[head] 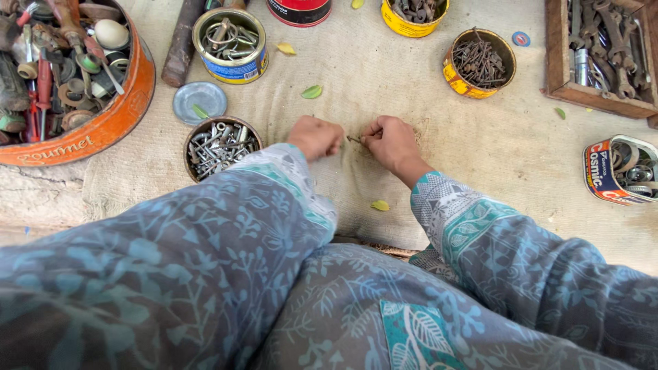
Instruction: The person sorts various nails, screws, and bolts into different metal tins and wooden trays on the floor, picking up loose hardware and placing it into containers, and later closing a small blue rectangular tin.
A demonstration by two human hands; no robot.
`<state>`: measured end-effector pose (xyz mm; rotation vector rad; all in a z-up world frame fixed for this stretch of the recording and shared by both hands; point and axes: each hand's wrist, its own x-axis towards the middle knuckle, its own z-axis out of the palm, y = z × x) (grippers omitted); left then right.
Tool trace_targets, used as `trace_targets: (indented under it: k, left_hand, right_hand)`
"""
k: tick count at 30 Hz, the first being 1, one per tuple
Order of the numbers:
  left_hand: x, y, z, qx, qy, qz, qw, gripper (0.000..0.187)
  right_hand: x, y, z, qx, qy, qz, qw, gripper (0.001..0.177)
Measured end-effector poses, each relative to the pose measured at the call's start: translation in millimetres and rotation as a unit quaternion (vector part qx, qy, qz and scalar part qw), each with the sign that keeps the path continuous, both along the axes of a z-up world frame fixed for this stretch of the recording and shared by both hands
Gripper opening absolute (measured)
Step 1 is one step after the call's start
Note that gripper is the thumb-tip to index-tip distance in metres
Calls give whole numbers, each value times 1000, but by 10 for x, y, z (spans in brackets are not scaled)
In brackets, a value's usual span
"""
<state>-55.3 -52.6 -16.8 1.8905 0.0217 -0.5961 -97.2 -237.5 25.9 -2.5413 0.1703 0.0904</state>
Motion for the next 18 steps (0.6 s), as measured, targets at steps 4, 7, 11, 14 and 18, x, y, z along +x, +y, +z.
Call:
trace_targets:
  k: [4, 7, 11, 14, 18]
  left_hand:
    - [272, 180, -93, -336, 156, 169, 913, 12]
    - [380, 264, -111, -391, 174, 212, 879, 10]
    - [485, 288, -154, -435, 143, 206, 865, 8]
    - [533, 242, -93, -417, 136, 221, 871, 12]
    - [445, 229, 283, -132, 100, 242, 956, 24]
  right_hand:
    - [27, -53, 31, 126, 77, -76, 986, 9]
    - [11, -104, 88, 436, 103, -151, 881, 13]
    - [-55, -84, 216, 507, 131, -159, 837, 21]
    - [-12, -30, 276, 460, 141, -165, 861, 22]
    - [48, 62, 222, 264, 110, -115, 951, 17]
